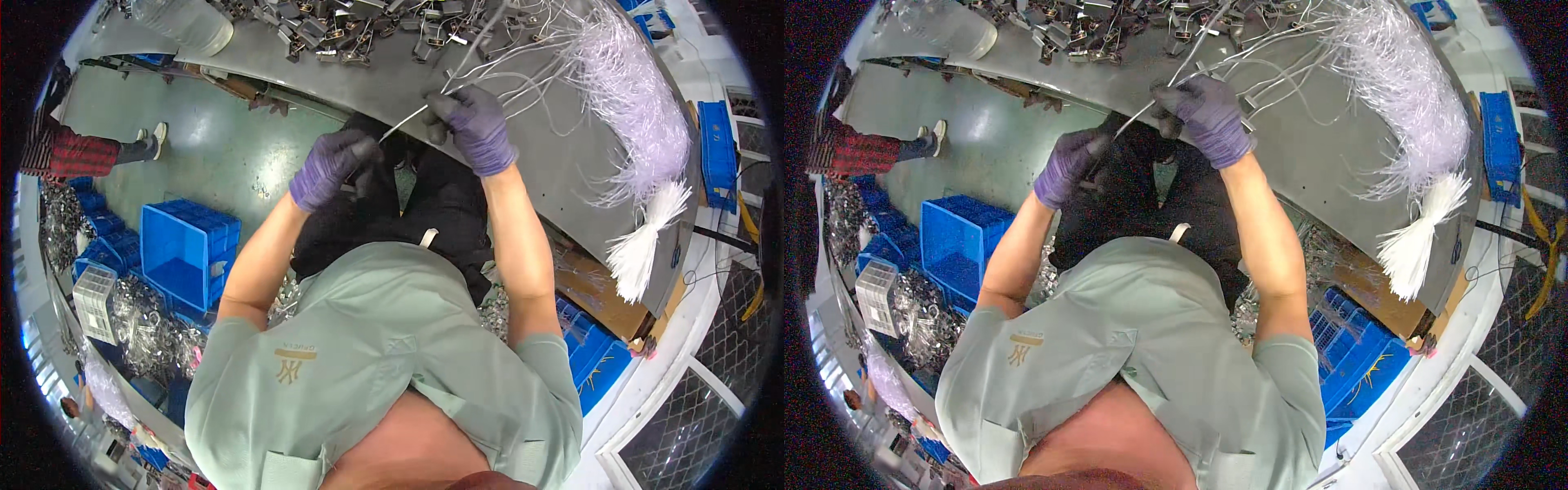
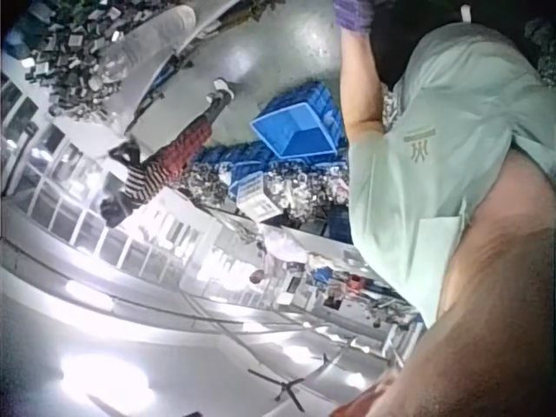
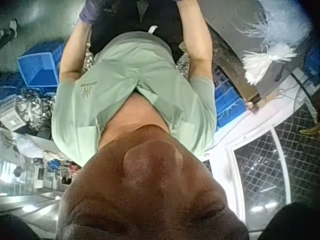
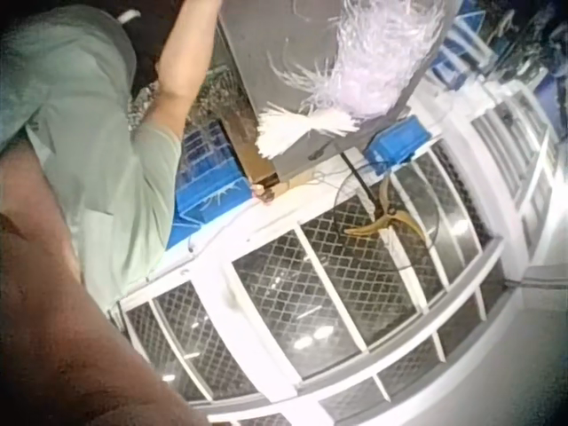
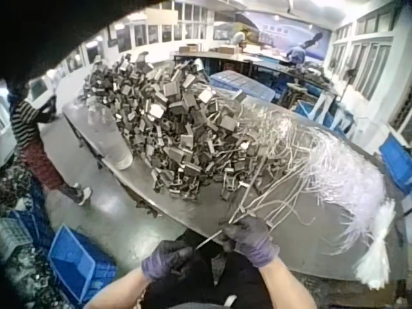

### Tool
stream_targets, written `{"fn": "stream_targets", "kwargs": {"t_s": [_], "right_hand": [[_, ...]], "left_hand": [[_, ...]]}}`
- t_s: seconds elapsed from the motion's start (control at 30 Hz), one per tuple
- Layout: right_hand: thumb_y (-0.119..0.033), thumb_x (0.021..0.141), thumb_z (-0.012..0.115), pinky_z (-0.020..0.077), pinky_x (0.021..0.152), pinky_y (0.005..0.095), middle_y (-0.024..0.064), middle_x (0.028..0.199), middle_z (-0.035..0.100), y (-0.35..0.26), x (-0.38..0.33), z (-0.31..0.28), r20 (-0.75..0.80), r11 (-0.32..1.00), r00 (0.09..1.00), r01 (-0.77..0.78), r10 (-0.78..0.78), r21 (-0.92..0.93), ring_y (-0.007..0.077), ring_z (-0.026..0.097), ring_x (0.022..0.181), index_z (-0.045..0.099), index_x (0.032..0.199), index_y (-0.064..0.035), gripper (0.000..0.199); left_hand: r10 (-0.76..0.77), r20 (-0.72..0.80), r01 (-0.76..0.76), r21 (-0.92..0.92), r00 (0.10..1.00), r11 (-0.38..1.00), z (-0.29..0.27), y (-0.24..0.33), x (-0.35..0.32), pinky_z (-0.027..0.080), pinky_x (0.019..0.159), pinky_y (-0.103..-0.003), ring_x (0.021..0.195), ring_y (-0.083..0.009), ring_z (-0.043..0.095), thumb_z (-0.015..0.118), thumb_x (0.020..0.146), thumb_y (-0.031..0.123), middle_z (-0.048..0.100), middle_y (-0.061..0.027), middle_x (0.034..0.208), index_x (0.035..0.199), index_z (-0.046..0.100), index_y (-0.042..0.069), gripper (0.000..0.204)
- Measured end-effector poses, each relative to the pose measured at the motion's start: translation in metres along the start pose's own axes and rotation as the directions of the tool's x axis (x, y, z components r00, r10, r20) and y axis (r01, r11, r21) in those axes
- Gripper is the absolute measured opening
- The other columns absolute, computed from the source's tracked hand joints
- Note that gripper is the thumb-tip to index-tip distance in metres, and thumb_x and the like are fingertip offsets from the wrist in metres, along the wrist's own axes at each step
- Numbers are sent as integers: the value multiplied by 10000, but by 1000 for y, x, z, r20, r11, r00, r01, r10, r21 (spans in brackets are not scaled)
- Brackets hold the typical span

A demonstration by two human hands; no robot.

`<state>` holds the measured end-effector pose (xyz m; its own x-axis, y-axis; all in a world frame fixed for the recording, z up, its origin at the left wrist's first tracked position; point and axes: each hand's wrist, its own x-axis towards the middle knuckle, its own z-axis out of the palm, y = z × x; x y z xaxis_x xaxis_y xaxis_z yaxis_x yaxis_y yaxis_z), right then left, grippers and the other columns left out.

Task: Manual assembly of wire harness bundles by attaching metal clips and connectors.

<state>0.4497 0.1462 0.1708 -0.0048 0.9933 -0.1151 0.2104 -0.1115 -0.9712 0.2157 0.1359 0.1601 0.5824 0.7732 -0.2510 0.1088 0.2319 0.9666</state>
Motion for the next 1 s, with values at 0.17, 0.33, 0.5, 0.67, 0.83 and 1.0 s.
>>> {"fn": "stream_targets", "kwargs": {"t_s": [0.17,0.33,0.5,0.67,0.83,1.0], "right_hand": [[-225,826,634,451,472,252,76,663,622,-5,-14,17,-12,983,998,-58,61,175,141,565,485,634,856,21,248],[-253,829,570,483,642,368,137,710,626,31,5,-3,-44,923,982,159,-186,-351,261,622,693,661,858,-53,222],[-244,821,522,455,687,435,162,803,617,74,41,-98,-166,753,965,45,-202,-657,352,584,811,627,963,-89,235],[-353,833,550,452,668,379,141,794,644,88,46,-152,-485,858,858,-369,167,-357,283,601,722,631,1027,-56,364],[-328,799,599,455,599,317,99,757,654,97,39,-166,-518,942,847,-261,119,-210,153,594,633,620,1075,-46,395],[-250,837,606,453,516,284,64,738,619,97,46,-145,-619,953,770,-48,-156,-300,141,566,570,585,1071,-31,321]], "left_hand": [[160,-144,-171,-62,976,983,10,5,35,421,503,-241,540,-112,531,419,889,531,567,-55,656,966,581,17,544],[172,-132,-174,-2,976,985,28,8,87,479,625,-282,716,-143,578,479,887,474,599,-99,772,1043,559,5,500],[448,-86,-284,663,890,693,41,7,173,451,870,-405,996,-367,556,611,820,354,572,-193,1072,1176,487,44,488],[402,-72,82,997,913,-9,43,14,235,418,882,-477,1024,-336,557,525,811,266,623,-170,982,998,633,91,278],[397,1,21,998,918,-52,37,33,236,468,751,-477,819,-303,639,598,691,157,659,-115,826,819,657,115,146],[455,-101,-116,897,885,425,19,41,198,482,794,-400,920,-327,614,633,753,215,644,-143,948,1000,586,82,285]]}}
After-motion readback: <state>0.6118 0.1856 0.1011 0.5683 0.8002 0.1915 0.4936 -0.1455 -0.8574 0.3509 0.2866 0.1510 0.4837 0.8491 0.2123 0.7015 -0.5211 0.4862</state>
